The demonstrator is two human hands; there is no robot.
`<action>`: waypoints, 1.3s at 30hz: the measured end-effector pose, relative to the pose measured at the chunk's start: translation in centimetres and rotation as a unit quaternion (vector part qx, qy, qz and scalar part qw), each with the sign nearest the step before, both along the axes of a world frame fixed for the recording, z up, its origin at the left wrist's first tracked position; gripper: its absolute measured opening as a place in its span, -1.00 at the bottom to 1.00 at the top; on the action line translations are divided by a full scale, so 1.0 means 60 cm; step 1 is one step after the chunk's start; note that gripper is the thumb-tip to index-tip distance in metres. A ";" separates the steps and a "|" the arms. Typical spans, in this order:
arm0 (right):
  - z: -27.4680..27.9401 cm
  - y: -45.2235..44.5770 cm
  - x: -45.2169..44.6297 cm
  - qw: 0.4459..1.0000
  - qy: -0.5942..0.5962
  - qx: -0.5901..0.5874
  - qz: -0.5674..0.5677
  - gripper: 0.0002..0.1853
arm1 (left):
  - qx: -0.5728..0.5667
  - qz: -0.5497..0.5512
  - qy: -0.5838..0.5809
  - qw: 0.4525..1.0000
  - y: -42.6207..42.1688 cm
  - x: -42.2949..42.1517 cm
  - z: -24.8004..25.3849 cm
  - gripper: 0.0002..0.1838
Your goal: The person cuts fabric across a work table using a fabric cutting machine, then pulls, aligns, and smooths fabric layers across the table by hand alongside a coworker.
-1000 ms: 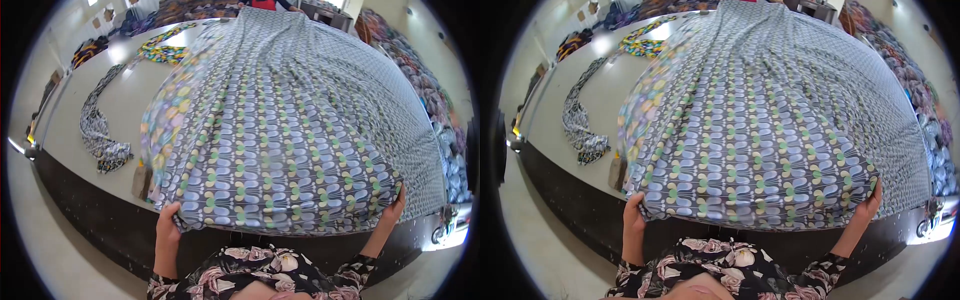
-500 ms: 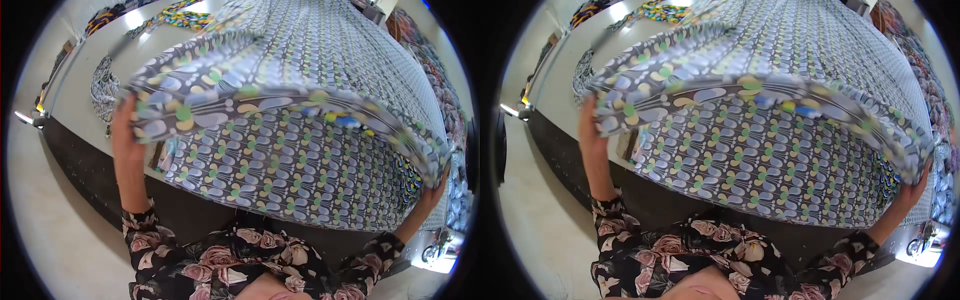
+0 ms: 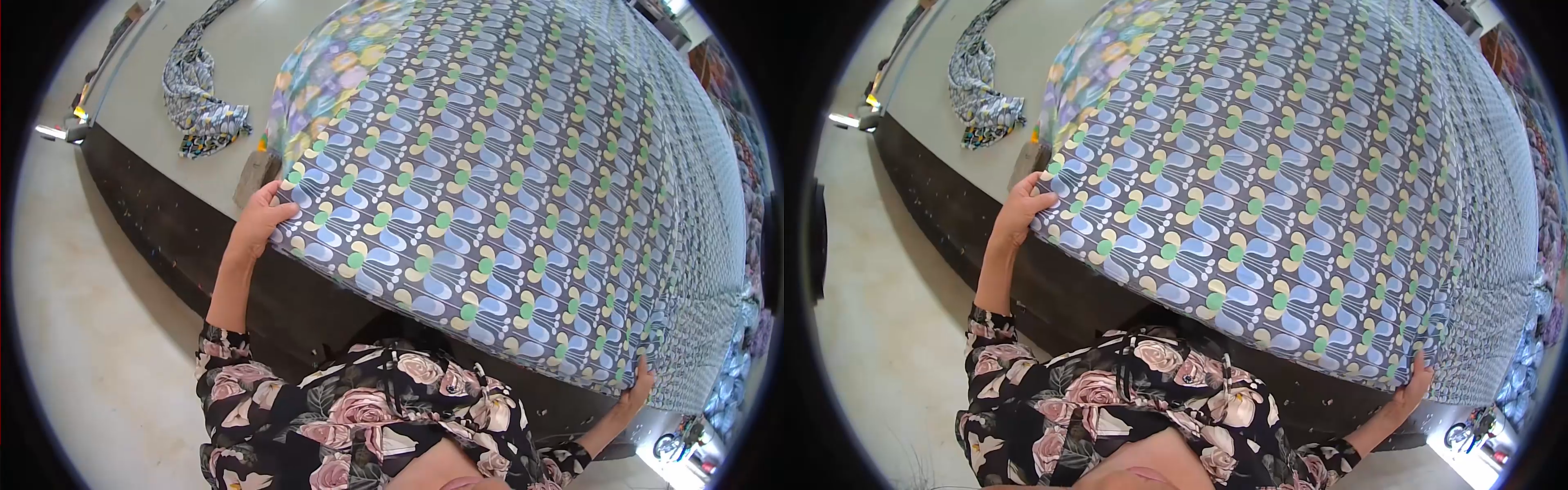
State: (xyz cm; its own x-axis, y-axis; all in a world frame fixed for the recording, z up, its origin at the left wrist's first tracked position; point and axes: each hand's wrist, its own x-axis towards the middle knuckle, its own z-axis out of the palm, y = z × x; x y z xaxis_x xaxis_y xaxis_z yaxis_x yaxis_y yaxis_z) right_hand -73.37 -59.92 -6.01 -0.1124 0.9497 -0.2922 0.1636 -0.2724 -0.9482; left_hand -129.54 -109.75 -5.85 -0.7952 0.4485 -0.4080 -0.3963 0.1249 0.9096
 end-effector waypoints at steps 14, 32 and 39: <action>0.034 -0.009 -0.011 0.974 -0.196 0.064 0.094 -0.67 | -0.165 0.015 0.166 0.972 -0.006 0.001 -0.014 -0.52; 0.040 -0.036 -0.057 0.903 -0.388 0.146 0.111 -0.58 | -0.075 0.126 0.172 0.974 -0.050 0.003 -0.042 -0.66; -0.032 0.061 0.082 0.610 -0.641 0.416 0.210 -0.39 | -0.432 0.131 0.482 0.751 -0.125 -0.112 -0.129 -0.44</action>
State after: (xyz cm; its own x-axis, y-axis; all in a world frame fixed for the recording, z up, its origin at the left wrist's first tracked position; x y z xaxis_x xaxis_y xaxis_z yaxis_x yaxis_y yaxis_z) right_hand -68.43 -56.25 -7.91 -0.5822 0.7957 0.1669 0.8057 0.5371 0.2495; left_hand -136.25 -117.25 -13.62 -0.9226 0.1246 0.3652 0.2804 0.8666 0.4128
